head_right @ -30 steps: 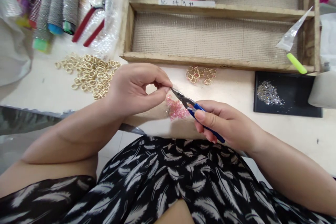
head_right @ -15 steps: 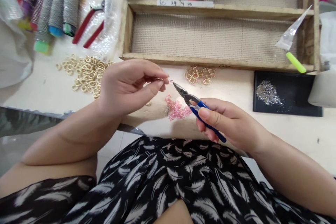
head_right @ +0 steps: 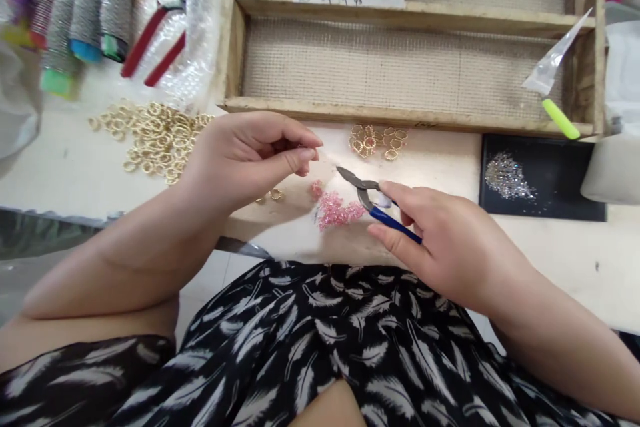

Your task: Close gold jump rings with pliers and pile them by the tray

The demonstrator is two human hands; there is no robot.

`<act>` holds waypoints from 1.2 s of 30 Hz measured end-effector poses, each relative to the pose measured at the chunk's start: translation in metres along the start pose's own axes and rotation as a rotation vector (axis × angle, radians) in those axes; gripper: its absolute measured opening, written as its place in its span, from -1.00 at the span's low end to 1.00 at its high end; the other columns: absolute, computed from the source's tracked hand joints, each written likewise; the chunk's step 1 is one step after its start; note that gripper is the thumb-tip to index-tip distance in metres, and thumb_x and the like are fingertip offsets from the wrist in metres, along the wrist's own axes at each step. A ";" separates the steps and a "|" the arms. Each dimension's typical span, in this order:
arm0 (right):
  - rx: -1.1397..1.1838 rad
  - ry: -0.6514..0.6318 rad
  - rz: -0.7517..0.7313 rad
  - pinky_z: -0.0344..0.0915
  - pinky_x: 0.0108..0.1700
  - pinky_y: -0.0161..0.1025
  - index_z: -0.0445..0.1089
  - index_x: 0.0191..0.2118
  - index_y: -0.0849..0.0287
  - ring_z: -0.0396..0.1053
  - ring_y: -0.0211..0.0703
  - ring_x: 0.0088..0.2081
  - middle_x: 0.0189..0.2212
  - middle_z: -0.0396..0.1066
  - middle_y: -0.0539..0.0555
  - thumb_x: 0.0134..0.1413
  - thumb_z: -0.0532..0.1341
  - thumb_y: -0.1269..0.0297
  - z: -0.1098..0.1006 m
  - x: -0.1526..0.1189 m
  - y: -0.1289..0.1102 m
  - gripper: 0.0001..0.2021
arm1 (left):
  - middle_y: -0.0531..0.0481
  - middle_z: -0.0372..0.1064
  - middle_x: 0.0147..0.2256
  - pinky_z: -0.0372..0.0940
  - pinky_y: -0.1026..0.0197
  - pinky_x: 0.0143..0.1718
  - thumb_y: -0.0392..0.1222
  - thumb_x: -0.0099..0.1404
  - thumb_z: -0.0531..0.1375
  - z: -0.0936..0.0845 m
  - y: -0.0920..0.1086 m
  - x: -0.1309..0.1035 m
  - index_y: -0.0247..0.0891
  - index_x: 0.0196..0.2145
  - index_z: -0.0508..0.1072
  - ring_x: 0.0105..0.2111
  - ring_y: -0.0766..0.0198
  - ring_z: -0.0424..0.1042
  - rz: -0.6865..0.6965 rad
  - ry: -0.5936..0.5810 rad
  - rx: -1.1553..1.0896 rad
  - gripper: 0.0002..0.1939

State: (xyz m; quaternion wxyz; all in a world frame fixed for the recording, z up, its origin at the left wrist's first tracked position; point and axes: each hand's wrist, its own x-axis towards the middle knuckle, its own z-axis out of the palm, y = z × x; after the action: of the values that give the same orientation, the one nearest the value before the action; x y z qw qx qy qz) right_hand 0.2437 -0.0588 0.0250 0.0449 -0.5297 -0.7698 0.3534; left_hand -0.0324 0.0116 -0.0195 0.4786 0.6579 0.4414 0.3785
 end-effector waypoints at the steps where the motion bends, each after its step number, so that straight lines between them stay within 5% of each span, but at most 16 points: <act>1: -0.173 0.027 -0.029 0.37 -0.31 -0.03 0.49 0.28 0.14 0.55 0.16 -0.28 -0.14 0.64 0.28 0.46 0.10 -0.20 -0.002 -0.005 0.000 -0.41 | 0.05 0.60 -0.36 0.40 0.24 -0.32 -0.39 0.24 0.32 0.000 0.000 0.000 -0.23 -0.30 0.66 -0.39 0.37 0.50 0.014 -0.001 0.023 -0.87; 4: -0.522 0.083 -0.011 0.18 -0.45 -0.07 0.41 0.38 0.13 0.47 0.12 -0.46 -0.31 0.59 0.24 0.48 0.01 -0.22 -0.009 -0.017 -0.003 -0.34 | 0.07 0.56 -0.41 0.37 0.24 -0.33 -0.39 0.24 0.32 0.000 0.001 -0.001 -0.25 -0.31 0.65 -0.41 0.38 0.47 0.013 -0.022 0.058 -0.88; 7: -0.597 0.097 -0.015 0.17 -0.47 -0.07 0.44 0.36 0.14 0.47 0.12 -0.49 -0.34 0.58 0.23 0.48 -0.02 -0.25 -0.013 -0.020 -0.005 -0.31 | 0.04 0.62 -0.36 0.40 0.25 -0.28 -0.39 0.26 0.31 0.001 0.002 -0.003 -0.25 -0.29 0.66 -0.36 0.36 0.52 0.005 -0.039 0.056 -0.87; 16: -0.133 -0.008 0.021 0.60 -0.09 0.05 0.53 0.32 0.15 0.69 0.23 -0.05 0.10 0.68 0.21 0.44 0.22 -0.10 -0.027 -0.004 -0.012 -0.44 | -0.03 0.63 -0.18 0.51 0.23 -0.11 -0.39 0.28 0.31 0.002 0.004 -0.003 -0.19 -0.25 0.72 -0.21 0.30 0.58 0.133 -0.070 0.070 -0.81; 25: -0.049 -0.031 0.020 0.61 0.12 0.11 0.58 0.28 0.09 0.64 0.28 0.12 0.16 0.66 0.17 0.40 0.27 -0.05 -0.028 -0.003 -0.009 -0.50 | 0.06 0.54 -0.37 0.41 0.30 -0.40 -0.39 0.25 0.34 0.008 0.001 -0.004 -0.23 -0.29 0.61 -0.41 0.38 0.49 0.091 -0.089 -0.153 -0.90; 30: 0.000 -0.037 0.008 0.58 0.20 0.07 0.56 0.30 0.06 0.64 0.22 0.14 0.20 0.63 0.14 0.41 0.28 0.03 -0.028 0.000 -0.009 -0.54 | -0.02 0.57 -0.28 0.44 0.28 -0.31 -0.40 0.27 0.34 0.009 0.006 -0.003 -0.26 -0.37 0.59 -0.31 0.36 0.51 0.187 -0.054 -0.027 -0.91; 36: 0.053 -0.034 0.015 0.55 0.24 0.08 0.57 0.29 0.02 0.64 0.19 0.14 0.19 0.64 0.13 0.41 0.30 0.07 -0.025 0.002 -0.008 -0.57 | 0.00 0.58 -0.29 0.47 0.23 -0.24 -0.36 0.29 0.30 0.012 0.006 -0.003 -0.22 -0.37 0.57 -0.29 0.32 0.53 0.114 -0.065 -0.054 -0.90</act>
State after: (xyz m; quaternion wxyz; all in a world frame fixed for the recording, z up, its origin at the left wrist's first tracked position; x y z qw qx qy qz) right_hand 0.2477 -0.0458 0.0479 0.0431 -0.5279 -0.7569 0.3828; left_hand -0.0209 0.0045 -0.0173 0.4876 0.6809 0.3771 0.3955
